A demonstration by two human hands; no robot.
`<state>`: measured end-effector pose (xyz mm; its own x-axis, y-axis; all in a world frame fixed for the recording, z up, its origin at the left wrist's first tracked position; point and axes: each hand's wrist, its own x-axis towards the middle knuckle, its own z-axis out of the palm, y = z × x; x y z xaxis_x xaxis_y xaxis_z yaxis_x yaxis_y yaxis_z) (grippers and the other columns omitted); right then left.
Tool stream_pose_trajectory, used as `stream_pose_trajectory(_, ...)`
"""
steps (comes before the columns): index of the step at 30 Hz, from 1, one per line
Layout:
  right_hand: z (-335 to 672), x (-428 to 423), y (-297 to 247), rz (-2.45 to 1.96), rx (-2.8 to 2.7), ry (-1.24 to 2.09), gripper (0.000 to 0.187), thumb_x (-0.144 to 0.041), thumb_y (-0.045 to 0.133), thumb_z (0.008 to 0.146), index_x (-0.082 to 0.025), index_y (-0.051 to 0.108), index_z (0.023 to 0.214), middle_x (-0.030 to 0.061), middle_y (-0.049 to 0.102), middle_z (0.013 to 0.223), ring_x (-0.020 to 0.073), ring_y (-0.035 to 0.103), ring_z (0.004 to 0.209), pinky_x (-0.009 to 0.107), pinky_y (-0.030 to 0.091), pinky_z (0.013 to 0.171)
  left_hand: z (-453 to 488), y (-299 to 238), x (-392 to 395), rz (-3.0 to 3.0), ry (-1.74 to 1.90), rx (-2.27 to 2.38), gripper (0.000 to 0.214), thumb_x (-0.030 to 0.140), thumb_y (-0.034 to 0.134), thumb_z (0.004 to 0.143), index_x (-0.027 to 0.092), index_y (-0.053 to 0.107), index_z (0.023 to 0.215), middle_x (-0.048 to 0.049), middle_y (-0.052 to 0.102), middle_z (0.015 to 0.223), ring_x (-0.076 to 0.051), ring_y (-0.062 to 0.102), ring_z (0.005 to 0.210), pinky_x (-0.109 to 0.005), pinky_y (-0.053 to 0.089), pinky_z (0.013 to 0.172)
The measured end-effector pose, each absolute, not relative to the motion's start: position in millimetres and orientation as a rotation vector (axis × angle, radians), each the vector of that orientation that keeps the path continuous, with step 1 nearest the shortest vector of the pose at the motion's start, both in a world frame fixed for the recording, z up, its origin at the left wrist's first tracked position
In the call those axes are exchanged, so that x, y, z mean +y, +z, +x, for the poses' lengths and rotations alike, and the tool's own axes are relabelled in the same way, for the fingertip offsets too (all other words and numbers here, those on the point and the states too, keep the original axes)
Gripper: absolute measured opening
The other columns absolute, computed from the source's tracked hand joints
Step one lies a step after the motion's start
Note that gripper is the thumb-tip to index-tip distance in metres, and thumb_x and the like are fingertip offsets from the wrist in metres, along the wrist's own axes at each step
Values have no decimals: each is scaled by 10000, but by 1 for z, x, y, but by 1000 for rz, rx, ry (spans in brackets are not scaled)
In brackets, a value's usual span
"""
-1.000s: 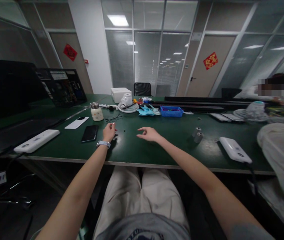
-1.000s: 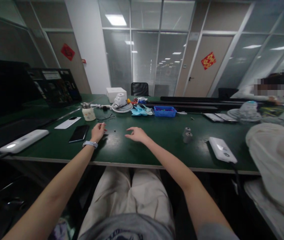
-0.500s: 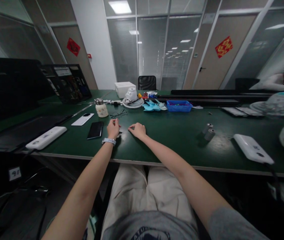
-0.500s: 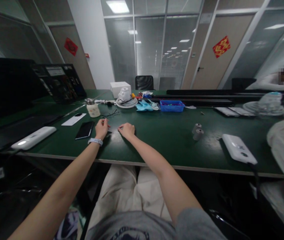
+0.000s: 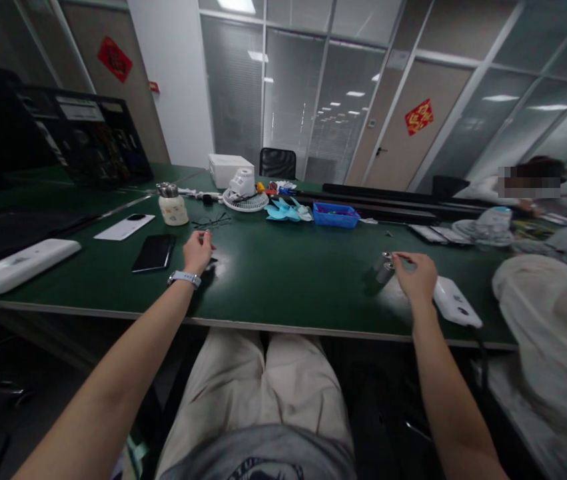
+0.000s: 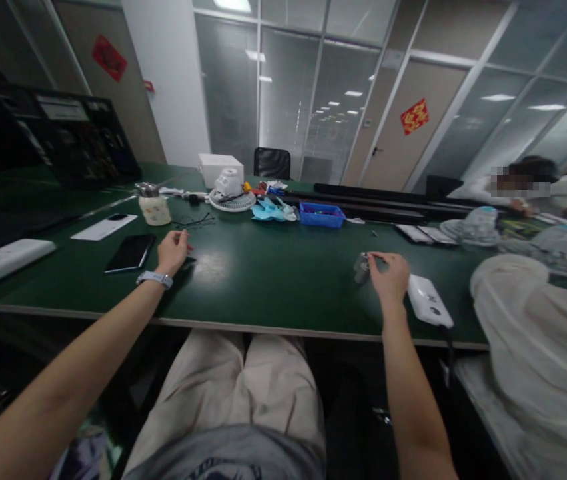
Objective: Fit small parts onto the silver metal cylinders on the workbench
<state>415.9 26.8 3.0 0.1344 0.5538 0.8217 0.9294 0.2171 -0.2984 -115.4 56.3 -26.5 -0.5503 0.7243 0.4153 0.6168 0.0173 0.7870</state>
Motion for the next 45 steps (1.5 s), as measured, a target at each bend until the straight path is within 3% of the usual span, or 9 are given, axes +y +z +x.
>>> stream_pose_trajectory(21,422,25,-18,-1613,-1485,-77,416,-517,538,775,-184,718,949,97,702,840,204,623,704,313,467,631,-113,-19,48,1442,1515,2165,370,472,373,863,183,601,905,-35,672,667,-172,600,598,-255,405,612)
stream_pose_trajectory(34,436,40,-37,-1429,-1228,397,466,-550,657,659,-170,688,928,107,714,895,248,666,861,380,522,770,-110,-16,44,1442,1507,2157,357,455,381,865,183,609,906,-35,669,669,-172,603,598,-258,400,615)
stream_pose_trajectory(45,438,42,-42,-1206,-996,791,418,-490,754,567,-217,654,867,17,698,835,157,654,751,277,525,682,-111,-17,46,1455,1493,2144,373,467,371,864,180,606,901,-35,665,671,-166,586,560,-260,401,607)
